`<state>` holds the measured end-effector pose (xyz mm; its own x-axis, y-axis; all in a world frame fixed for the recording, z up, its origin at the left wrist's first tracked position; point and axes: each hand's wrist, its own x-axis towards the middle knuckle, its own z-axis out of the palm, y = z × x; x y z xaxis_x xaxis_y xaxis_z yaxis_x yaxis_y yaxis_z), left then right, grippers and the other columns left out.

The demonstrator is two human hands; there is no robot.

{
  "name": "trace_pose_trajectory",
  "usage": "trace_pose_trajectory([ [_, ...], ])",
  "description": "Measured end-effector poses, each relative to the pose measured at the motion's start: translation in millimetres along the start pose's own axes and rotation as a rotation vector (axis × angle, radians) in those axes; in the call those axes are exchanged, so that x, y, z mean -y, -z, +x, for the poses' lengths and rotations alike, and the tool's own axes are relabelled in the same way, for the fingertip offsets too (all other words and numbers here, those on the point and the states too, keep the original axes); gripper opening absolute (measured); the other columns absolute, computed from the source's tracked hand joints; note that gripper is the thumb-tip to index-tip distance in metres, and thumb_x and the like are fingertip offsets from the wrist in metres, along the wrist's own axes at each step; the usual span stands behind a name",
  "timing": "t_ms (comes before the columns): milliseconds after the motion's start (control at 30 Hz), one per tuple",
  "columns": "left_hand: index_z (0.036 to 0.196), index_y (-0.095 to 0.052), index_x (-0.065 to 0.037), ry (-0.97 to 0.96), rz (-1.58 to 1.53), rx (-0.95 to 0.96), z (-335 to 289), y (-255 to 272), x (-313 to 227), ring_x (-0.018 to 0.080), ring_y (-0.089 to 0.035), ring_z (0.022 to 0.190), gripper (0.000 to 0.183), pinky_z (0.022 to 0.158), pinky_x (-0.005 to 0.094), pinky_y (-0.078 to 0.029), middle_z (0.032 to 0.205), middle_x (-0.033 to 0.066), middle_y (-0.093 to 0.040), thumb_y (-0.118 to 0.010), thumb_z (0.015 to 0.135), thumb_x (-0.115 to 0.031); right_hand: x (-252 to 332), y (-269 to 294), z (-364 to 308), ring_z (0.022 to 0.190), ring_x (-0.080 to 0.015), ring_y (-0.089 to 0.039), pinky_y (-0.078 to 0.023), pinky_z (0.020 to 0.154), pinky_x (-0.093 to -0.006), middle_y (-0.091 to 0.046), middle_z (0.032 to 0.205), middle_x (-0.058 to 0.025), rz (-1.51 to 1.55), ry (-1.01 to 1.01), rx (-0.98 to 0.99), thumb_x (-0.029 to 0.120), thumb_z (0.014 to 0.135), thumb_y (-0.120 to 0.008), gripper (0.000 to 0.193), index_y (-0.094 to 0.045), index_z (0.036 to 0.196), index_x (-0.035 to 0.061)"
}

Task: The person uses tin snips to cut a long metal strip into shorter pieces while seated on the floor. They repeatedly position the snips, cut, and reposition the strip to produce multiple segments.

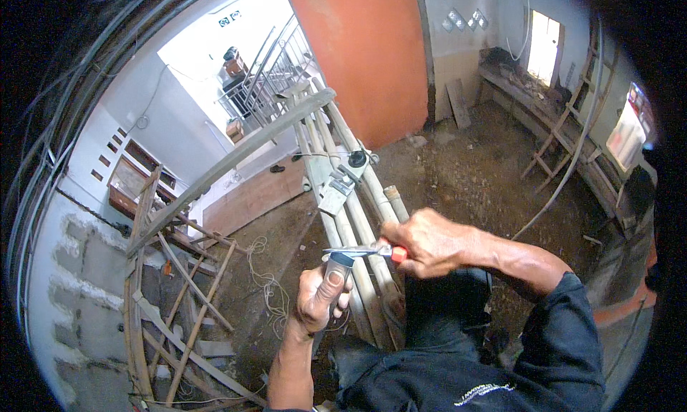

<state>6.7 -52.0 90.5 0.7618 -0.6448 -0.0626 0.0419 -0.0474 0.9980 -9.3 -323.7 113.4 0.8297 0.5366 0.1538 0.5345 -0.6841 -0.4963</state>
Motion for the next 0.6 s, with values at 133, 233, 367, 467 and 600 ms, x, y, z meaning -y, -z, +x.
trace_pose_trajectory([
  [133, 0.086, -0.061, -0.001, 0.153, -0.060, 0.348, -7.9, 16.1, -4.7, 0.0065, -0.050, 0.048, 0.062, 0.041, 0.0208, -0.039, 0.063, 0.0020, -0.056, -0.055, 0.093, -0.062, -31.1, 52.9, 14.8, 0.072, -0.0410, -0.068, -0.054, 0.063, -0.0481, -0.067, 0.077, -0.0196, -0.205, -0.511, -0.626, 0.019, 0.079, -0.065, 0.028, -0.057, 0.104, 0.0091],
  [233, 0.088, -0.061, -0.001, 0.092, -0.008, 0.076, -11.7, 17.7, 1.4, 0.0065, -0.052, 0.054, 0.061, 0.046, 0.0202, -0.041, 0.065, 0.0020, -0.056, -0.055, 0.094, -0.062, -34.1, 65.2, -0.6, 0.064, -0.0266, -0.059, -0.048, 0.061, -0.0385, -0.058, 0.073, -0.0111, 0.003, -0.290, -0.814, 0.014, 0.085, -0.059, 0.019, -0.054, 0.102, 0.0056],
  [367, 0.091, -0.062, -0.001, -0.183, 0.226, -0.064, 5.1, 15.8, 5.7, 0.0094, -0.055, 0.061, 0.046, 0.051, 0.0250, -0.044, 0.066, 0.0019, -0.057, -0.063, 0.093, -0.047, -14.0, 32.3, -14.3, 0.080, -0.0147, -0.056, -0.048, 0.072, -0.0314, -0.058, 0.095, -0.0048, 0.682, -0.160, -0.525, 0.024, 0.083, -0.062, 0.041, -0.057, 0.116, 0.0013],
  [467, 0.091, -0.062, -0.001, -0.390, 0.566, -0.174, 13.3, 10.3, 0.6, 0.0178, -0.061, 0.057, 0.034, 0.054, 0.0340, -0.048, 0.067, 0.0077, -0.063, -0.070, 0.086, -0.034, 10.6, 3.0, -12.3, 0.084, -0.0140, -0.060, -0.051, 0.071, -0.0319, -0.061, 0.090, -0.0037, 1.325, -0.289, -0.417, 0.022, 0.085, -0.071, 0.033, -0.058, 0.107, 0.0010],
  [600, 0.088, -0.063, -0.005, -0.487, 0.990, -0.223, 13.9, 2.7, -7.1, 0.0316, -0.068, 0.059, 0.029, 0.055, 0.0407, -0.052, 0.067, 0.0144, -0.066, -0.074, 0.074, -0.027, 34.1, -20.1, -3.9, 0.077, -0.0091, -0.049, -0.046, 0.072, -0.0257, -0.050, 0.080, 0.0011, 0.825, -0.273, -0.425, 0.024, 0.072, -0.090, 0.047, -0.055, 0.096, 0.0021],
])
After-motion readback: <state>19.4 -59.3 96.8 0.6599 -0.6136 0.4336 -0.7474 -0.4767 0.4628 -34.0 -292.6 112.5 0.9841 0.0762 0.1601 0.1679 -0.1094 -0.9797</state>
